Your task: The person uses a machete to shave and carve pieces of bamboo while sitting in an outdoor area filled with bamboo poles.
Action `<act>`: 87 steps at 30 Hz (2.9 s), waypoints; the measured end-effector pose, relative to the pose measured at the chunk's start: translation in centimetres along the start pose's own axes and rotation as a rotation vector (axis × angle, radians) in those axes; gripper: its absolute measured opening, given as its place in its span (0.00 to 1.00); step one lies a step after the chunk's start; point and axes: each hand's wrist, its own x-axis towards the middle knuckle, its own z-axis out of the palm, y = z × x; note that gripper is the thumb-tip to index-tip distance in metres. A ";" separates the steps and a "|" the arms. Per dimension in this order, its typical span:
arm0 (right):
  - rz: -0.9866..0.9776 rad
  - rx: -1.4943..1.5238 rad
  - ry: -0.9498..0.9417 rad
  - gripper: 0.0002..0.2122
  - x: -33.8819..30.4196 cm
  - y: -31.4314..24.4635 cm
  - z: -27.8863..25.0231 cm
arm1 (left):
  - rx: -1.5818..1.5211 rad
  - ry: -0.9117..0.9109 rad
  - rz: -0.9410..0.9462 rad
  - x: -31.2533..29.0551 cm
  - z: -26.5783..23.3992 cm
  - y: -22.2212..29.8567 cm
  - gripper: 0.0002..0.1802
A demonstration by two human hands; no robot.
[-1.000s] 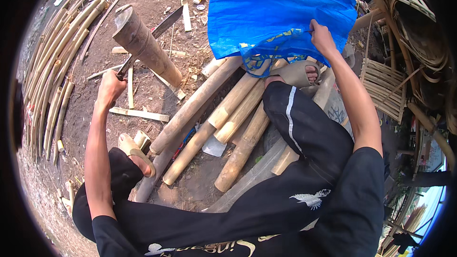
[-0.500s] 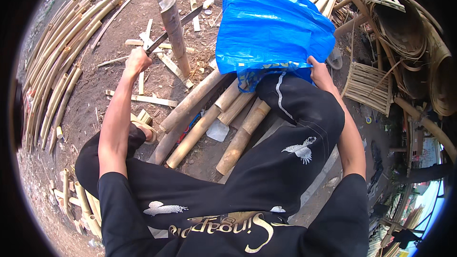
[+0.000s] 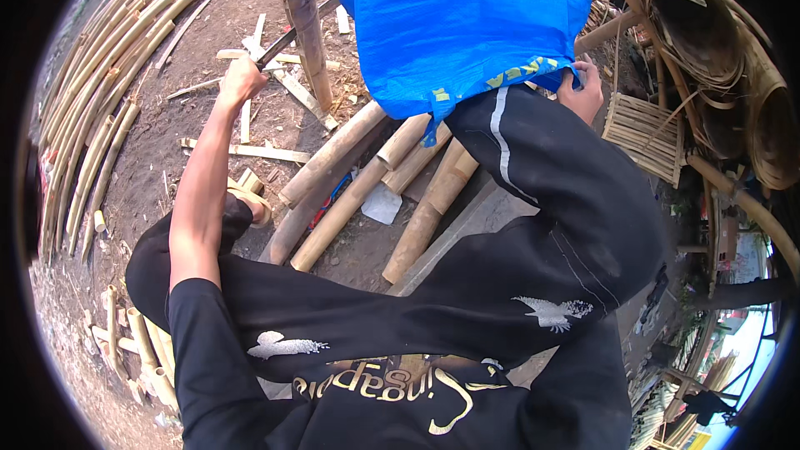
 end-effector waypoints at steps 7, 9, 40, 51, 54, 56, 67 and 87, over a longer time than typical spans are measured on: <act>-0.383 -0.119 -0.554 0.21 3.1 -3.0 -1.6 | -0.070 -0.011 0.028 -0.5 0.7 0.0 0.18; -0.404 -0.037 -0.702 0.20 1.3 -1.3 -0.8 | -0.068 -0.004 0.021 -0.4 1.0 -1.1 0.18; 1.697 1.067 -0.596 0.21 -21.4 -1.2 4.0 | 0.110 -0.070 -0.002 0.2 0.2 5.5 0.13; 1.577 0.992 -0.710 0.20 -19.4 -1.4 -5.1 | 0.059 -0.038 0.031 -1.3 0.5 2.4 0.13; 1.470 0.795 -0.749 0.20 -17.2 0.5 -9.3 | 0.059 0.021 0.046 -1.6 0.8 1.7 0.14; 1.428 0.608 -0.871 0.20 -15.6 1.3 -10.8 | 0.056 0.023 0.050 -1.7 0.7 1.4 0.14; 0.848 -0.261 -1.378 0.51 0.3 5.2 -12.7 | 0.094 -0.031 0.009 -1.6 1.0 3.3 0.17; 1.829 0.882 -0.448 0.13 -7.9 5.5 -13.8 | 0.082 -0.044 0.010 -1.3 0.2 3.6 0.14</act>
